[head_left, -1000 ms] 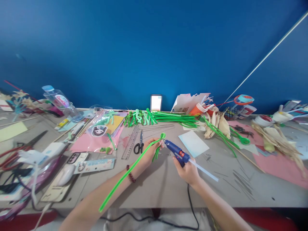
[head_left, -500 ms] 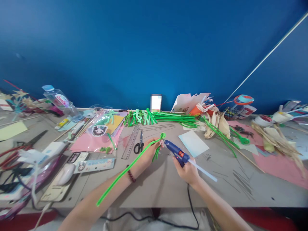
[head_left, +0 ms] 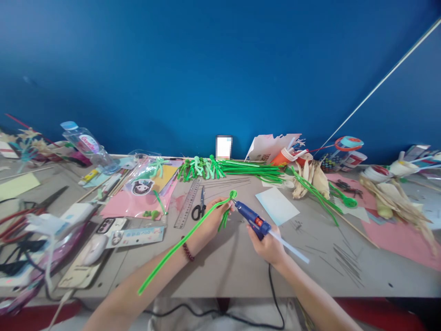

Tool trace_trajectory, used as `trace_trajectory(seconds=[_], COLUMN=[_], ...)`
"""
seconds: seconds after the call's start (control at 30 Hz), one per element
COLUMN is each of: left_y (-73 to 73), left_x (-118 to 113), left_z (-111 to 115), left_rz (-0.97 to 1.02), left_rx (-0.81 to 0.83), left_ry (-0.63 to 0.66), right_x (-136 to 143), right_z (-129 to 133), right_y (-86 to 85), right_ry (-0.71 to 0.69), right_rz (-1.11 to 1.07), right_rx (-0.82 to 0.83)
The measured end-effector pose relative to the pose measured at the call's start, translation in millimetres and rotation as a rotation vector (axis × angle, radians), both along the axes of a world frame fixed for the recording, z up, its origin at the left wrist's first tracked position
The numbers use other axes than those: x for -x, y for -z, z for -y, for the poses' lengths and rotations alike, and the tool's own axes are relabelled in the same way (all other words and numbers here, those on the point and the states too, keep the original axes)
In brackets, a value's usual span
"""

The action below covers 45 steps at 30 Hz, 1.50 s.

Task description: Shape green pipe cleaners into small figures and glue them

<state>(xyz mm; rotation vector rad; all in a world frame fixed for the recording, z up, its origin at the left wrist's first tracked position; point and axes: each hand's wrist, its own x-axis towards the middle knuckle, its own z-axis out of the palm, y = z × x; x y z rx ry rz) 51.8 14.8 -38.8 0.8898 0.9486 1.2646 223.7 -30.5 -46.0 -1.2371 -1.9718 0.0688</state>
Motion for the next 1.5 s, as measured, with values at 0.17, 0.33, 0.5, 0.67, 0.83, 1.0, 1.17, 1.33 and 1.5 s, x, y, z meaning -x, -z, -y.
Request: trace_trajectory(seconds=[0.17, 0.33, 0.5, 0.67, 0.83, 1.0, 1.17, 1.33, 1.5], left_y=[-1.8, -11.6, -10.4, -0.6, 1.0, -2.3, -1.9, -3.2, -5.2], left_x=[0, 0, 0, -1, -1, -2, -2, -1, -1], left_z=[0, 3, 0, -5, -5, -3, -3, -3, -2], left_rz=[-0.005, -0.033, 0.025, 0.038, 0.036, 0.042, 0.04, 0.053, 0.059], left_rx=[0.011, -0.031, -0.009, 0.041, 0.066, 0.061, 0.032, 0.011, -0.015], left_ry=[-0.021, -0.015, 0.012, -0.018, -0.039, -0.051, -0.03, -0.018, -0.013], right_x=[1, 0, -1, 0, 0, -2, -3, -1, -1], right_z=[1, 1, 0, -1, -1, -1, -1, -1, 0], right_y=[-0.8, 2.4, 2.6, -0.5, 1.1, 6.6, 7.8, 3.8, 2.6], right_ry=[0.008, -0.003, 0.005, 0.007, 0.019, 0.027, 0.009, 0.012, 0.006], right_rz=[-0.012, -0.008, -0.014, -0.028, 0.001, -0.005, -0.026, -0.056, -0.091], right_rx=[0.0, 0.007, 0.015, 0.015, 0.003, 0.013, 0.036, 0.045, 0.076])
